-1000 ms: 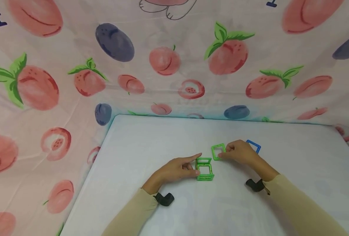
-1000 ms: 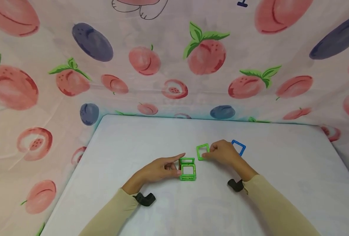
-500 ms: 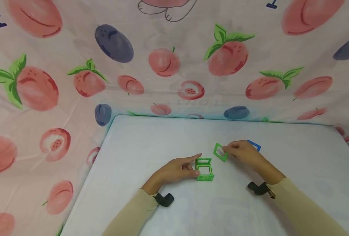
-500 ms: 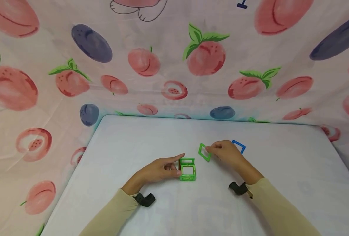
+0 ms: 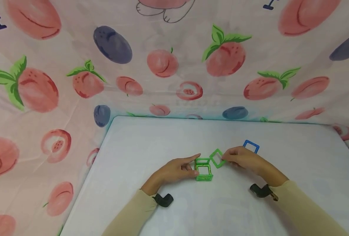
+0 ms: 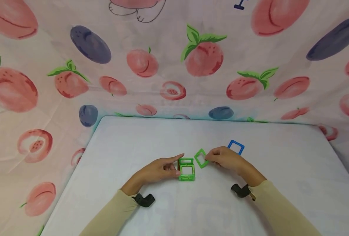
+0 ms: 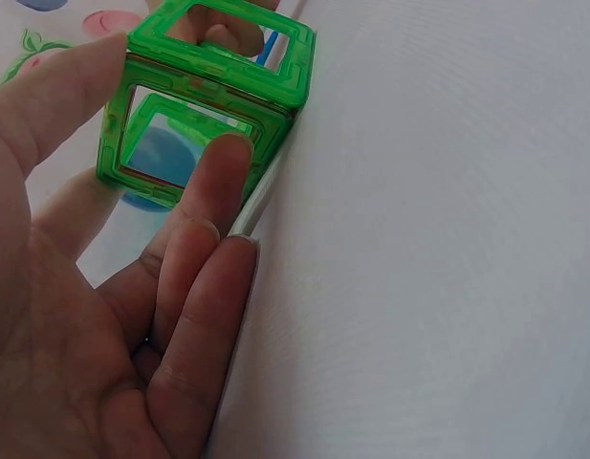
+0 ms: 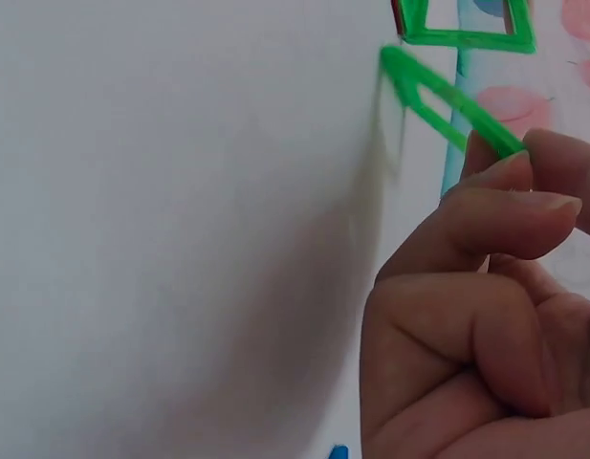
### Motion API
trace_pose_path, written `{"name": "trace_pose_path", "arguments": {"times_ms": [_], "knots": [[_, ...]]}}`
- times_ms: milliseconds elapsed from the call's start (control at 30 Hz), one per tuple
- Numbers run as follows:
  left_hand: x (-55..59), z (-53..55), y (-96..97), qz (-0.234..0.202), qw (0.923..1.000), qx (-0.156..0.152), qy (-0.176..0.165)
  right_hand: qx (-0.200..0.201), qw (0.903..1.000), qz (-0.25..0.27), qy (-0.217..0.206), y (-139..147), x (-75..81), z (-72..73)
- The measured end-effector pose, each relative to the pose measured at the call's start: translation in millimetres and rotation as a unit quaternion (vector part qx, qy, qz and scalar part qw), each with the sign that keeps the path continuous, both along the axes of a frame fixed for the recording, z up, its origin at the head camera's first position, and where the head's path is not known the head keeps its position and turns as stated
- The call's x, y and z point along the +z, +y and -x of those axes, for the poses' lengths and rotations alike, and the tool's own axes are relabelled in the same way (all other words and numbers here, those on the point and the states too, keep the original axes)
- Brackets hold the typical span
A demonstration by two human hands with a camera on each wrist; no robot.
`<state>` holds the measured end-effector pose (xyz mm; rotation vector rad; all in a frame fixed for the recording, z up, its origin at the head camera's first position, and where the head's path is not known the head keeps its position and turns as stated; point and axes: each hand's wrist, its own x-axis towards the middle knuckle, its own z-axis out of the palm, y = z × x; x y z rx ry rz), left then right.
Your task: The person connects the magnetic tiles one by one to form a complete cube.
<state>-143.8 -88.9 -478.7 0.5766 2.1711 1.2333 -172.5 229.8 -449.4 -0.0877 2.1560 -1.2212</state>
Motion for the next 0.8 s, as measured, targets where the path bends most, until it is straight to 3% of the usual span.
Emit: {"name": "trace_pose_path", "arguments": {"times_ms": [800], "knots": [[1.3,-2.8,-2.0,-0.002,1.0000,0.001,-0.009,0.063,0.9952,0.072,-0.021,-16,-5.9,-18.8]]}}
